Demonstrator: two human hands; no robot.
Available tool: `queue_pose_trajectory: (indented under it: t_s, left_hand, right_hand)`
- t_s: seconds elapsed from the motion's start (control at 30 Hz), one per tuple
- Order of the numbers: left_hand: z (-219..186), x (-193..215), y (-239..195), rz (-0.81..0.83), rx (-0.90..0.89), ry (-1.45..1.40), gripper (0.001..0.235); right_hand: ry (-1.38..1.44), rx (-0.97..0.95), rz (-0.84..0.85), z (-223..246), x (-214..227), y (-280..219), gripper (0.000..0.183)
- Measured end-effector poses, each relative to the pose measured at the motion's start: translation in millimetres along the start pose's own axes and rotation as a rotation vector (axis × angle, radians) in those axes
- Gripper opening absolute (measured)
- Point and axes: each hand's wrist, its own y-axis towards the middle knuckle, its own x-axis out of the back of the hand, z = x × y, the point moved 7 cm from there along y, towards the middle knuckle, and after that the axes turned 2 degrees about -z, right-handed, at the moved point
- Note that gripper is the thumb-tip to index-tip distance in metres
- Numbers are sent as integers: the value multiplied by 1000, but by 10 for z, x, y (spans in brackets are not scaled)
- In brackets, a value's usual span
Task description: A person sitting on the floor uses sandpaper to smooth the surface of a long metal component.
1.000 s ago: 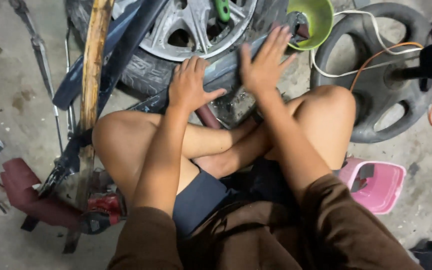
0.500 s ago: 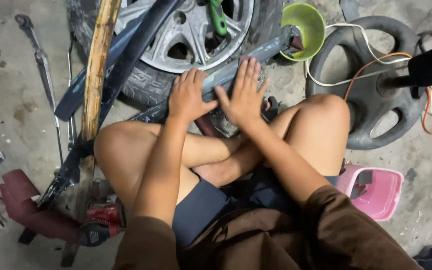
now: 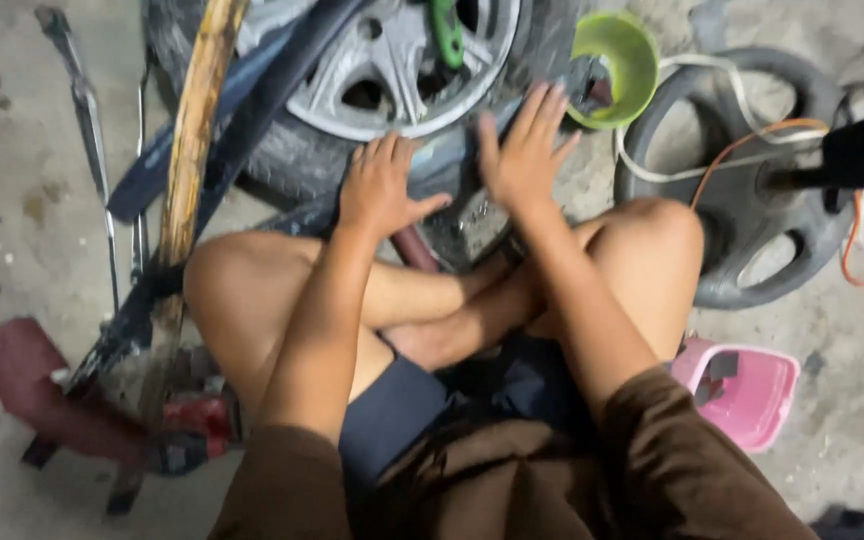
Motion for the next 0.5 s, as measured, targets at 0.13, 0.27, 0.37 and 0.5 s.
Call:
queue_pose_trajectory:
  t_s: [0.13,0.27,0.37,0.5]
  left_hand:
    - [75,-88,24,10,-4,-4,85]
    - [71,-56,46,38,8,-15,83]
    - [28,31,-18,47,18,-39,82]
    - [81,-67,50,-4,-22,37,84]
  right_hand:
    - [-19,-50,-46,295,83,-267,96]
    - [-127,69,-100,242,13,-212,101]
    - [-152,-52,-81,-23,-48,71,97]
    - [-80,22,-88,468,141,-415,101]
